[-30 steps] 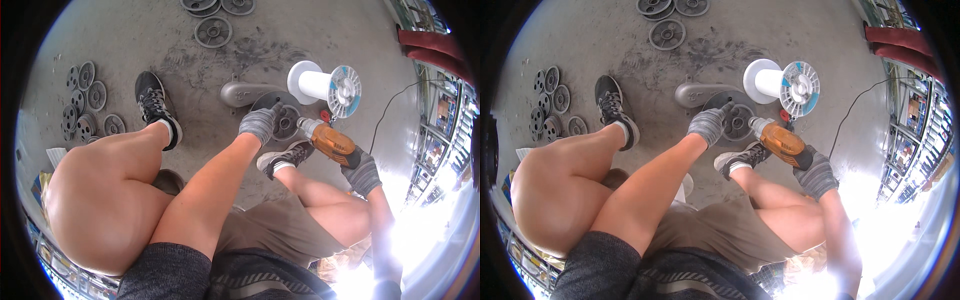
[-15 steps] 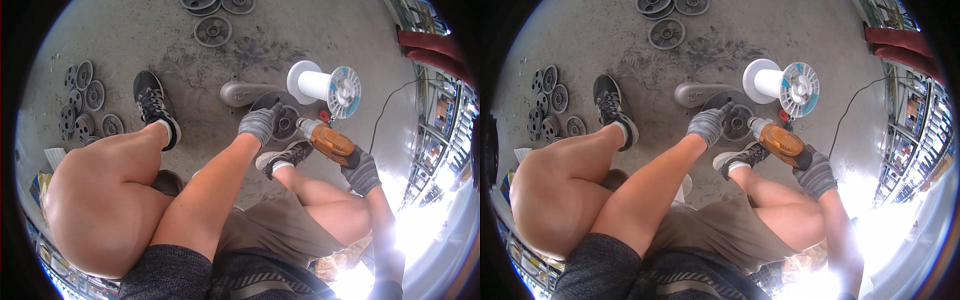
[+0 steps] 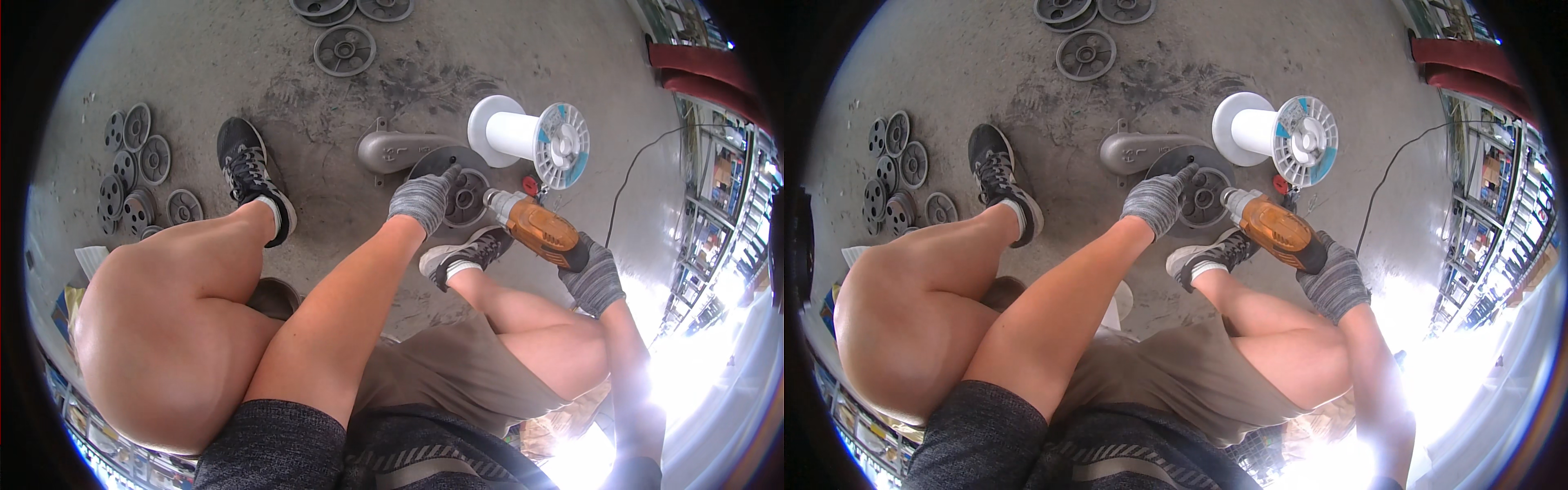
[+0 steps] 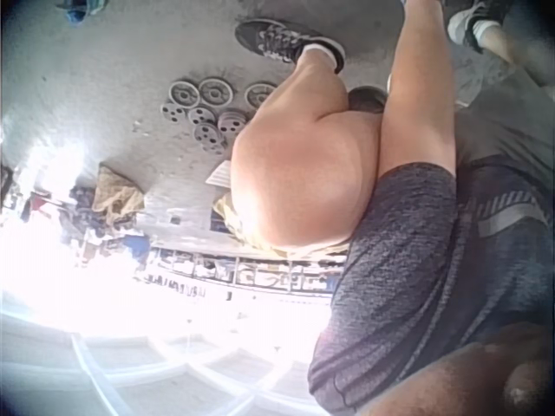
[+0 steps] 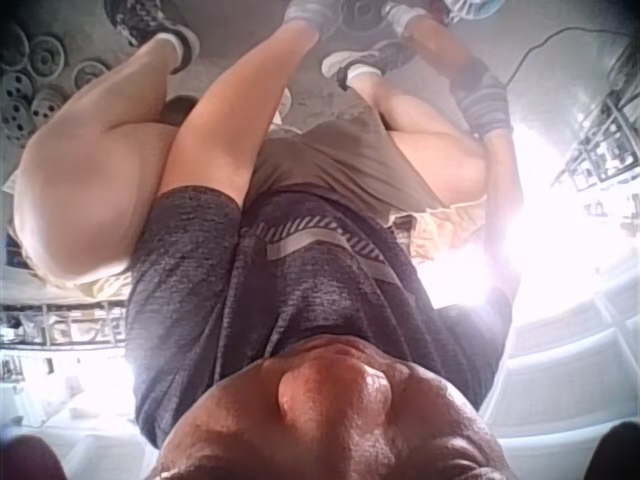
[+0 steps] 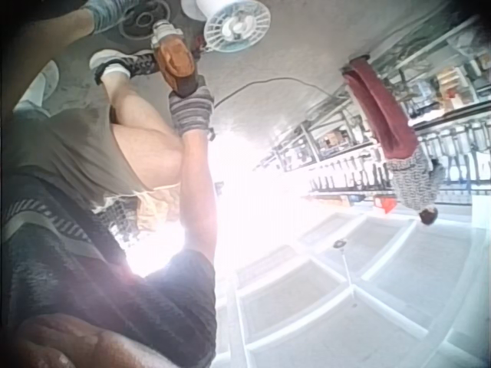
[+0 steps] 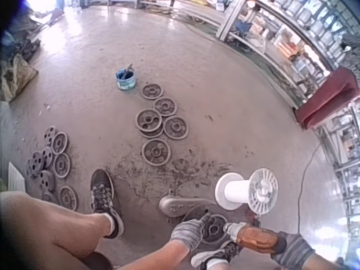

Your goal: The person is using a handheld power drill to drill holes into metal circular components in a factory setting.

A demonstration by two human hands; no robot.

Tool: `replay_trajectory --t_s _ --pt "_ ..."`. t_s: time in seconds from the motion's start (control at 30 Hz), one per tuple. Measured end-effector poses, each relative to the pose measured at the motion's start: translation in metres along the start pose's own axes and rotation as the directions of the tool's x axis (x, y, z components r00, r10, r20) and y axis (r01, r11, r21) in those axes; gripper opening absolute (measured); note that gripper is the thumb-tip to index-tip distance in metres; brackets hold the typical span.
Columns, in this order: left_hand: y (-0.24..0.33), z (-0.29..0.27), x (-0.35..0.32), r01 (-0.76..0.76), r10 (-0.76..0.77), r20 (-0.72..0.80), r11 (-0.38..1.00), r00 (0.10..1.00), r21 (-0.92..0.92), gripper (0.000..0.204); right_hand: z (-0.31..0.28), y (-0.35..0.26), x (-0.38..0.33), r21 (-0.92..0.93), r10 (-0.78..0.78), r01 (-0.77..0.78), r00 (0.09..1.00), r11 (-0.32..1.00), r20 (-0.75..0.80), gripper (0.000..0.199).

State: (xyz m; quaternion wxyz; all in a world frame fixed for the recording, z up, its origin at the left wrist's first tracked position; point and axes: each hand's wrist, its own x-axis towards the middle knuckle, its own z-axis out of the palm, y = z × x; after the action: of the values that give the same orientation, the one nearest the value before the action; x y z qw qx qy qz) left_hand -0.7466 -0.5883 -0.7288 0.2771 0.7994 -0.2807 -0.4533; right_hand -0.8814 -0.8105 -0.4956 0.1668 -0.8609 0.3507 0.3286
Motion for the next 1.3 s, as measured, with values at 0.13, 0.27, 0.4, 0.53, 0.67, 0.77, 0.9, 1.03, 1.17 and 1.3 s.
replay_trajectory --t_s 0.13,0.27,0.4,0.53,0.67,0.77,0.9,1.03,1.17,1.3 --pt "-0.005 0.005 0.0 -0.002 0.003 -0.036 1.0 0.999 0.005 0.06 0.001 -0.002 0.001 -0.007 0.005 -0.005 1.0 1.0 0.005 0.04" --pt "-0.002 0.001 -0.001 0.004 -0.004 -0.012 1.0 1.0 0.011 0.062 -0.003 -0.01 -0.001 -0.027 0.012 -0.012 1.0 1.0 0.014 0.042" --pt "-0.003 0.003 0.0 -0.015 0.015 -0.007 1.0 1.0 0.007 0.064 -0.004 -0.01 -0.002 -0.059 0.026 -0.026 1.0 0.998 0.011 0.043" --pt "-0.003 0.002 0.0 -0.013 0.013 -0.001 1.0 1.0 0.004 0.064 -0.004 -0.01 -0.001 -0.07 0.029 -0.028 0.999 0.997 0.021 0.044" --pt "0.0 0.002 0.002 -0.017 0.017 0.011 1.0 1.0 0.005 0.063 -0.006 -0.012 -0.001 -0.079 0.025 -0.023 0.999 0.997 0.02 0.044" --pt "-0.001 -0.004 -0.001 -0.002 0.002 0.001 1.0 1.0 0.019 0.064 -0.008 -0.021 0.0 -0.085 0.023 -0.021 0.999 0.996 0.024 0.042" --pt "0.007 -0.001 -0.003 -0.056 0.058 -0.05 0.998 0.997 0.034 0.055 -0.012 -0.019 -0.007 -0.197 -0.004 -0.003 0.999 0.98 -0.034 0.039" --pt "-0.008 0.008 0.002 0.008 -0.008 0.013 0.999 1.0 0.04 0.069 -0.003 -0.017 0.002 -0.196 -0.018 0.02 1.0 0.98 0.011 0.042" --pt "-0.001 0.002 0.007 0.064 -0.064 0.075 0.998 0.995 0.01 0.072 -0.006 -0.012 0.0 -0.135 -0.01 0.014 0.999 0.991 0.032 0.046" --pt "0.002 0.012 0.008 0.042 -0.042 0.057 0.999 0.998 0.004 0.07 -0.009 -0.008 -0.006 -0.151 -0.03 0.031 1.0 0.988 0.007 0.046"
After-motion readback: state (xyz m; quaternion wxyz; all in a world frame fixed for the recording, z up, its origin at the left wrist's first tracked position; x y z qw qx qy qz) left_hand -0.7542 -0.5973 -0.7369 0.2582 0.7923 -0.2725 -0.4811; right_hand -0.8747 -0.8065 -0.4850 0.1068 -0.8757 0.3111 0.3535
